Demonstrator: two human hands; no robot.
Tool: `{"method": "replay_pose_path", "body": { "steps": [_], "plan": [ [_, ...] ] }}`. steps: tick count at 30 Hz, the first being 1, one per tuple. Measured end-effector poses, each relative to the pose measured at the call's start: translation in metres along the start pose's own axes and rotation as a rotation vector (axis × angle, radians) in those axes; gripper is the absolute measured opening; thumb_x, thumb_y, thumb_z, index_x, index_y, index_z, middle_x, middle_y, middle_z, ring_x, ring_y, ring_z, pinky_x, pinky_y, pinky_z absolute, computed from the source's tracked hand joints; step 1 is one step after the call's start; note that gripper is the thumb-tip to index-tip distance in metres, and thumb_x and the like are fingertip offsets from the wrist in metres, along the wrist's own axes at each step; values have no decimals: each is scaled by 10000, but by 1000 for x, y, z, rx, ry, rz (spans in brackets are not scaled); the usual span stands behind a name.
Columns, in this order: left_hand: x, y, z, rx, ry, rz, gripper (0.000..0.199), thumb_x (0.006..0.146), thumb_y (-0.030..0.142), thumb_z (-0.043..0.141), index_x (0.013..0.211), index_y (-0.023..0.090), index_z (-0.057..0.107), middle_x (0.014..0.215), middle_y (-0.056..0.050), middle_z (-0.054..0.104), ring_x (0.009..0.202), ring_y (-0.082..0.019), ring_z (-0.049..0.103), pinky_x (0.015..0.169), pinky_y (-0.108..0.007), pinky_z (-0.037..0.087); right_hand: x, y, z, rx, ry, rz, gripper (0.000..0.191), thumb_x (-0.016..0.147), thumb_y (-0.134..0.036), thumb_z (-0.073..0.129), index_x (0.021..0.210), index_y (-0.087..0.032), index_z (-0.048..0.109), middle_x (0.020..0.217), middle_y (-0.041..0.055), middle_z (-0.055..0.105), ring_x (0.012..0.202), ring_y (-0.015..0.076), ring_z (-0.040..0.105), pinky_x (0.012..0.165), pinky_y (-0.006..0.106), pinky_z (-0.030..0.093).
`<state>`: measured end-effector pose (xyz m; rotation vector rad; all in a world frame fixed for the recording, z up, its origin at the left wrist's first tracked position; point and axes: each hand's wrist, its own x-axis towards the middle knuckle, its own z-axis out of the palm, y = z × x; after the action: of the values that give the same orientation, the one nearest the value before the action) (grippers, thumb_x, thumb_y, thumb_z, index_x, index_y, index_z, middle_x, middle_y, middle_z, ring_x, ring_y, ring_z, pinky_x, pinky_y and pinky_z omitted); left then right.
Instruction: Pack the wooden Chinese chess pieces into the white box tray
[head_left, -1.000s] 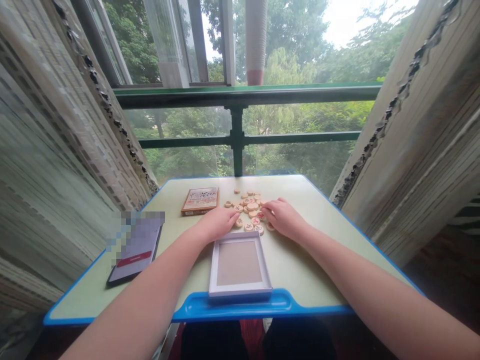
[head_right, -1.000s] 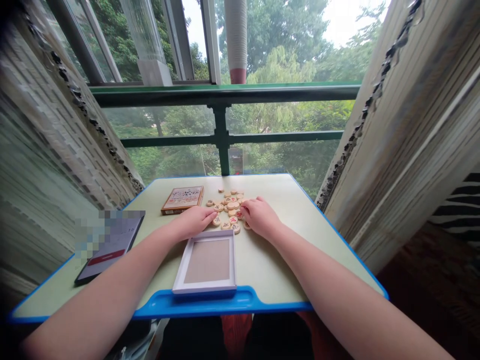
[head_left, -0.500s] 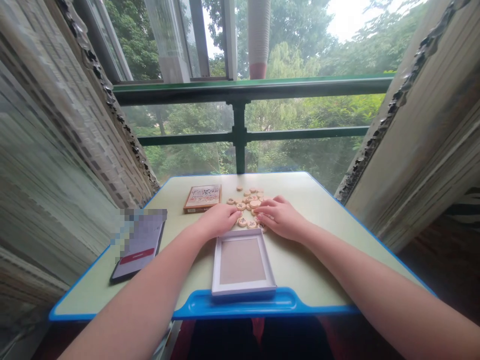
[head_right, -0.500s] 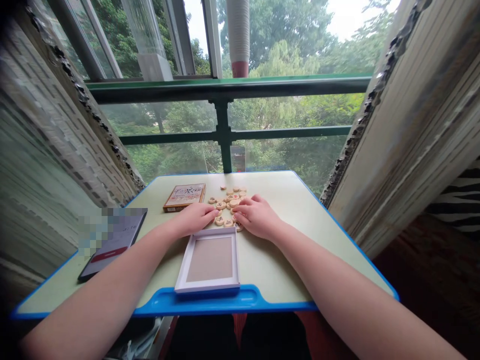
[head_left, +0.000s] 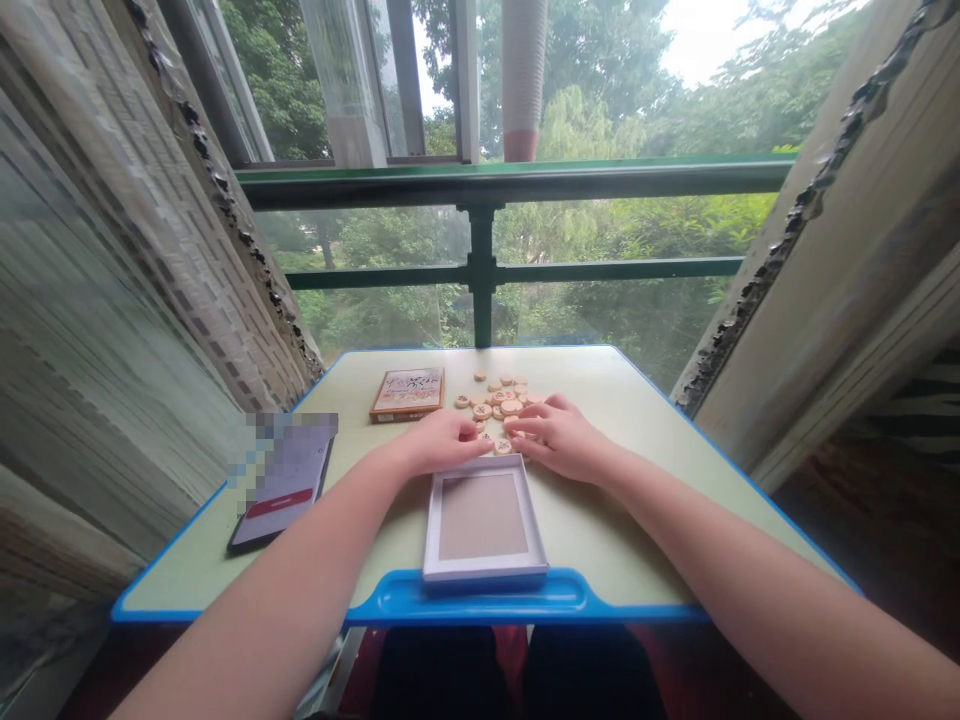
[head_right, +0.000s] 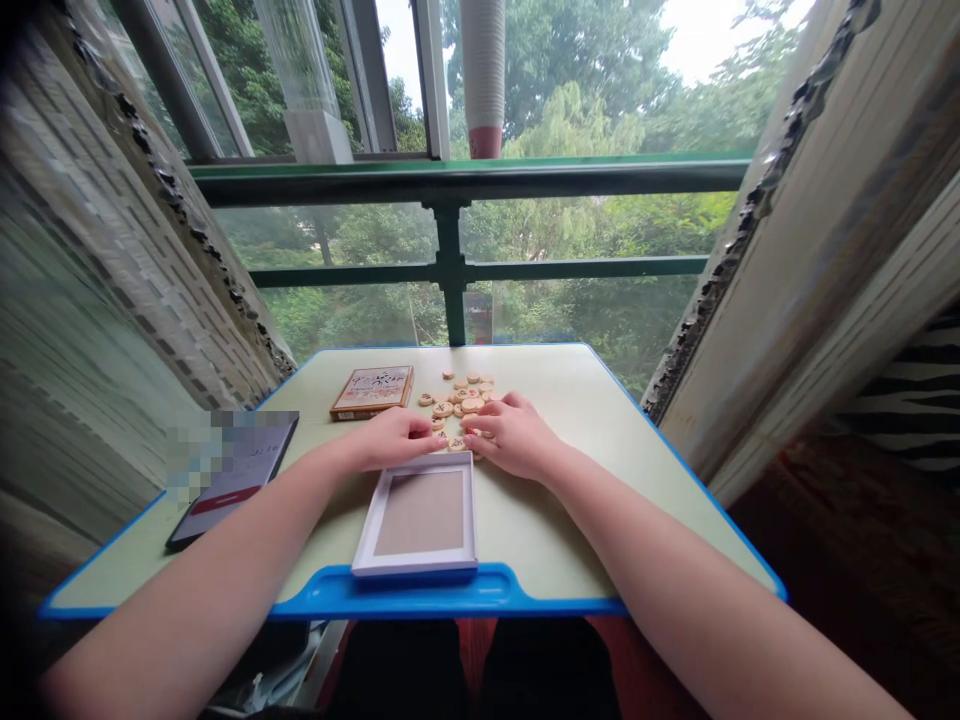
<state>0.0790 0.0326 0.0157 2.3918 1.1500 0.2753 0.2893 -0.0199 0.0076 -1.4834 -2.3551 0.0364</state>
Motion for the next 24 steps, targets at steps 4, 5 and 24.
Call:
{"method": "replay_pose_path", "body": {
  "steps": [4, 5, 24],
  "plan": [
    [1, -1, 1, -6, -1, 3, 443, 703, 563, 491, 534, 154, 499, 495, 35, 417, 492, -98, 361, 470, -243, 235, -2, -1, -1, 7, -8, 5, 322, 853, -436, 462, 1061, -291, 661, 1090, 59, 627, 980, 232, 460, 884, 395, 325],
    [1, -1, 1, -6, 0, 4, 446, 701, 567, 492, 532, 154, 493, 495, 36, 414, 491, -96, 359, 470, -243, 234, -2, -1, -1, 11, -12, 5, 322, 852, -436, 464, 1059, -289, 662, 1094, 58, 624, 982, 233, 460, 886, 398, 325],
    [-1, -1, 1, 11, 24, 36, 441, 723, 556, 481, 540, 156, 500, 507, 28, 454, 496, -103, 379, 462, -246, 234, 1, -4, 0, 26, 33, 12, 287, 880, -360, 423, 949, -261, 684, 1084, 80, 576, 978, 217, 465, 882, 399, 349]
  ]
}}
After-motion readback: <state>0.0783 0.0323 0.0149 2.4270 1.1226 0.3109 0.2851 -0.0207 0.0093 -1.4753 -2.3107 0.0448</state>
